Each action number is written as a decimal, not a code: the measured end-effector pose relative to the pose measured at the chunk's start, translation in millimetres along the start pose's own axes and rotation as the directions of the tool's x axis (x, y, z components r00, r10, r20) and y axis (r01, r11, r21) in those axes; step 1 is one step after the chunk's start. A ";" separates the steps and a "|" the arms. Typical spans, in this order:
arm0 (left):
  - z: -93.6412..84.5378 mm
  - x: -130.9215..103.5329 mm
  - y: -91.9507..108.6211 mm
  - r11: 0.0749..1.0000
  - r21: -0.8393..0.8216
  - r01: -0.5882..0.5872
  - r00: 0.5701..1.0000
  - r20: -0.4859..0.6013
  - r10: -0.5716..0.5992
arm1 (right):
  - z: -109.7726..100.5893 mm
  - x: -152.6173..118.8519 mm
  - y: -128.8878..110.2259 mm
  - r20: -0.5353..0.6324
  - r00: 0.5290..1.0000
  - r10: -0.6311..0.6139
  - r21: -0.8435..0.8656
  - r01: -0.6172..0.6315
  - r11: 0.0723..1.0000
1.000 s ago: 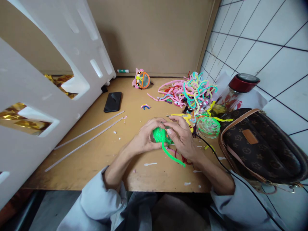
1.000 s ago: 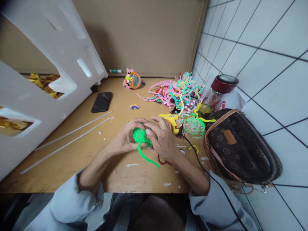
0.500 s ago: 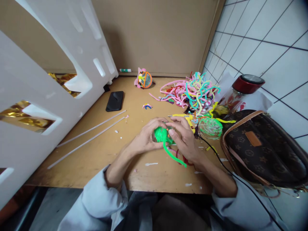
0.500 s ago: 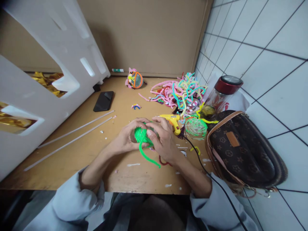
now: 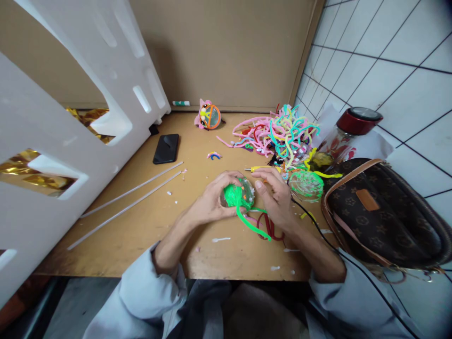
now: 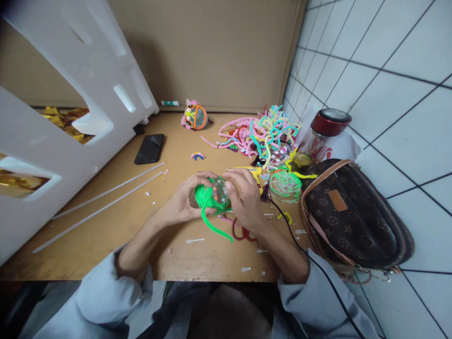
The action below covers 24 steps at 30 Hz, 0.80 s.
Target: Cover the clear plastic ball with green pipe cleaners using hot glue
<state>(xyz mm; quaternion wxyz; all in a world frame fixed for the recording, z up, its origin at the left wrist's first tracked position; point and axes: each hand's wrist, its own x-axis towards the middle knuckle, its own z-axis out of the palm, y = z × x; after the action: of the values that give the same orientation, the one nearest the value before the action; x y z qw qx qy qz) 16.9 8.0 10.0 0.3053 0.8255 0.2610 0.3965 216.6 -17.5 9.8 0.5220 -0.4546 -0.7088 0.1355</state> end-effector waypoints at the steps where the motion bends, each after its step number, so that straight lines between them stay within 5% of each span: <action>1: -0.1 0.0 -0.6 1.000 0.004 -0.013 1.000 0.000 0.013 | -2.3 2.2 2.7 -0.032 0.999 -0.003 -0.017 0.002 1.000; 6: 0.4 -0.8 -4.9 0.998 0.024 -0.060 0.998 0.006 0.060 | -19.6 14.8 25.7 -0.262 0.964 0.046 -0.125 -0.081 0.989; 9: 2.1 -1.4 -7.0 0.997 0.056 -0.057 0.998 0.011 0.056 | -26.9 19.1 36.8 -0.304 0.945 0.124 -0.197 -0.189 0.962; 12: 4.3 -1.8 -9.9 0.995 0.085 -0.059 0.998 0.010 0.058 | -26.7 19.9 36.8 -0.195 0.971 0.137 -0.463 -0.214 0.860; 14: 5.7 -2.1 -12.2 0.993 0.099 -0.061 0.998 0.008 0.061 | -22.5 19.1 33.1 -0.061 0.977 0.206 -0.694 -0.190 0.695; 18: 7.6 -2.2 -15.6 0.992 0.098 -0.080 0.997 -0.003 0.081 | -10.8 16.7 32.6 0.131 0.897 0.421 -0.901 -0.069 0.429; 24: 7.6 -1.2 -14.3 0.993 0.087 -0.074 0.997 -0.001 0.074 | 0.5 12.7 47.0 0.143 0.911 0.386 -0.888 -0.054 0.457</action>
<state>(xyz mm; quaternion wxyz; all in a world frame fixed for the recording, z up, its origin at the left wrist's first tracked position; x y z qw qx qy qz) 19.7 14.6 -4.5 0.2536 0.8464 0.2478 0.3974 239.3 18.5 -13.9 0.0734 -0.7147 -0.6882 -0.1006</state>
